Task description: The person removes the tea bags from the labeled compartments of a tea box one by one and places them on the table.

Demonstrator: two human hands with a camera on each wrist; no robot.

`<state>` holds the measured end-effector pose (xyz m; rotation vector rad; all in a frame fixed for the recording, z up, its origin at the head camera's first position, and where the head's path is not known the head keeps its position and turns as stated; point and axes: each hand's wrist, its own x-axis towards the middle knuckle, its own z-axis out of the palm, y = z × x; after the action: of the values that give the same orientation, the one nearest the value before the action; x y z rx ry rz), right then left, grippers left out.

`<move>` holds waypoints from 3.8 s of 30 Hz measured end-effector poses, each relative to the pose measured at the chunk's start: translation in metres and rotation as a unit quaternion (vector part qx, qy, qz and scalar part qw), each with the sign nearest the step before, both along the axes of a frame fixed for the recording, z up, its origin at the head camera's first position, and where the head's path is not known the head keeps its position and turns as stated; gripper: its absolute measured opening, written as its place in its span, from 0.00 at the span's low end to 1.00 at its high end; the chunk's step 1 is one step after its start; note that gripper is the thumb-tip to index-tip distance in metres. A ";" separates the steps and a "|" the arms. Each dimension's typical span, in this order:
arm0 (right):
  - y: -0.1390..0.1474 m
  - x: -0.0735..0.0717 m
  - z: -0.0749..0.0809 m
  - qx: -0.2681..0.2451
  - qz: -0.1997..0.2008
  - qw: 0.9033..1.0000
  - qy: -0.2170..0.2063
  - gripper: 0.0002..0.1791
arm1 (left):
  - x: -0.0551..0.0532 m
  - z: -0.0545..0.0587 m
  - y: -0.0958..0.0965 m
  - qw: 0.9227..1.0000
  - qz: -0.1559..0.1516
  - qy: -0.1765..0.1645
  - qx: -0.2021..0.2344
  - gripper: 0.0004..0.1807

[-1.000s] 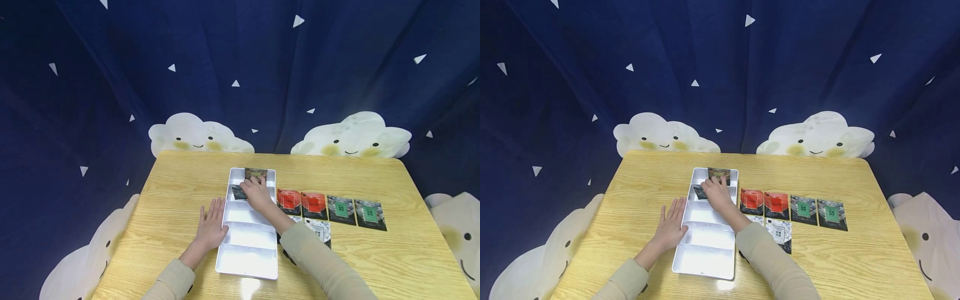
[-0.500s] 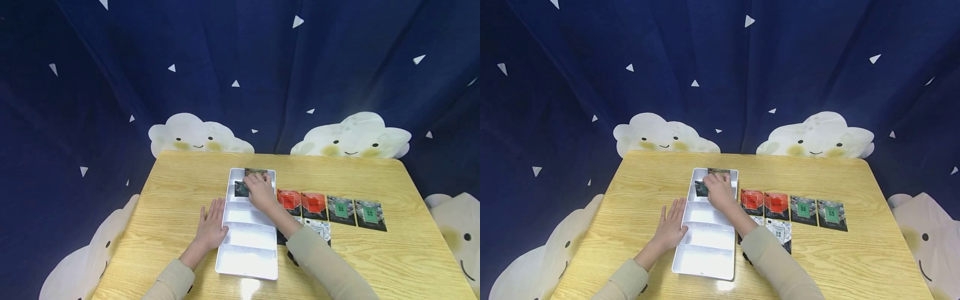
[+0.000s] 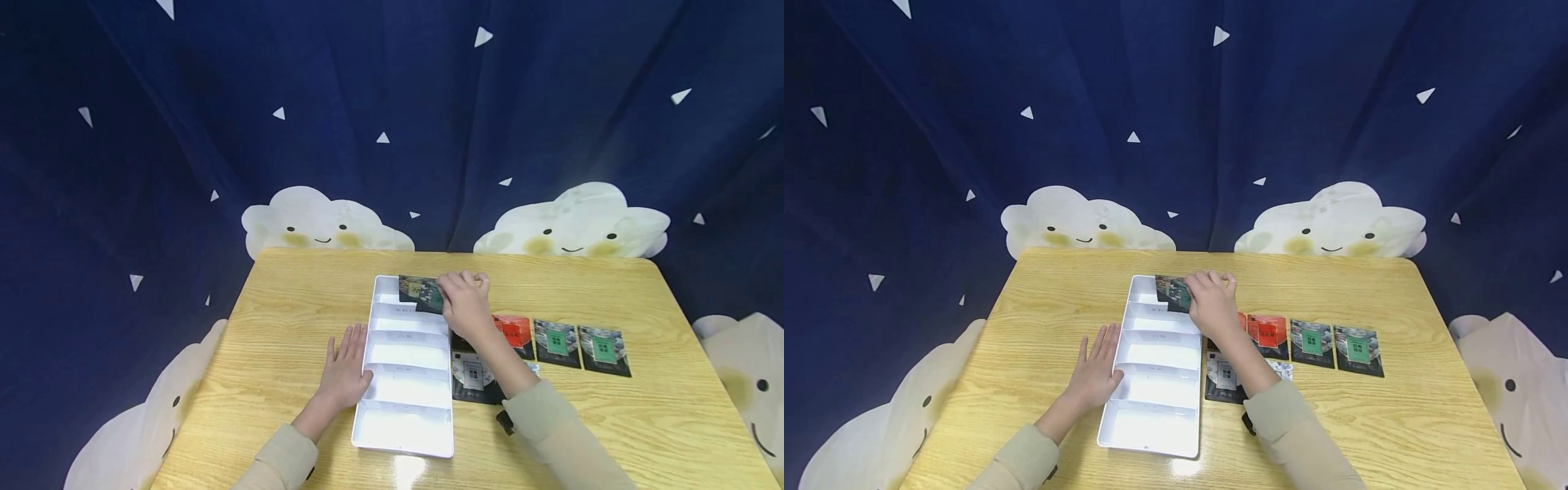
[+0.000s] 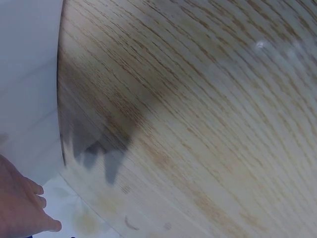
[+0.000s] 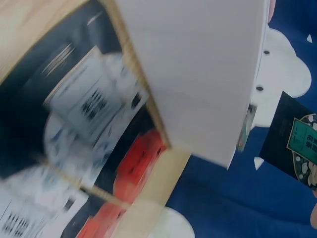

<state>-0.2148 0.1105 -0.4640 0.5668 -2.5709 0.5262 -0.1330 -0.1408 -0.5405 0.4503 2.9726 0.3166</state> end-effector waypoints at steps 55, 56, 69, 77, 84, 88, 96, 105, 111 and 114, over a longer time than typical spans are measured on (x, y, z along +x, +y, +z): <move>0.208 0.109 -0.115 0.076 -0.141 0.976 -0.147 0.07 | 0.003 0.002 0.002 1.000 0.015 0.021 -0.014 0.41; 0.208 0.110 -0.118 0.076 -0.144 0.976 -0.145 0.07 | 0.003 0.002 0.002 1.000 0.015 0.021 -0.012 0.40; 0.204 0.113 -0.142 0.062 -0.163 0.976 -0.126 0.09 | 0.003 0.000 0.002 1.000 0.018 0.019 -0.011 0.40; 0.200 0.113 -0.145 0.056 -0.175 0.975 -0.124 0.09 | 0.004 0.001 0.001 1.000 0.020 0.009 -0.005 0.40; 0.199 0.113 -0.144 0.055 -0.178 0.975 -0.120 0.10 | 0.004 0.001 0.002 1.000 0.021 0.011 0.000 0.39; 0.200 0.112 -0.143 0.047 -0.179 0.975 -0.124 0.10 | 0.004 0.001 0.002 1.000 0.020 0.012 0.003 0.39; 0.199 0.112 -0.143 0.035 -0.180 0.976 -0.119 0.10 | 0.004 0.000 0.001 1.000 0.019 0.018 0.004 0.39; 0.186 0.087 -0.115 0.009 -0.149 0.985 -0.084 0.10 | 0.003 0.001 0.002 1.000 0.019 0.014 -0.002 0.39; 0.152 0.053 -0.090 0.016 -0.121 0.989 -0.082 0.14 | 0.003 0.001 0.003 1.000 0.021 0.011 -0.005 0.39; 0.131 0.035 -0.080 0.015 -0.100 0.992 -0.081 0.15 | 0.002 0.001 0.003 1.000 0.023 0.007 -0.008 0.39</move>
<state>-0.1795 0.2418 -0.5445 0.2798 -2.7536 0.4830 -0.1309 -0.1379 -0.5390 0.3859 3.0009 0.2934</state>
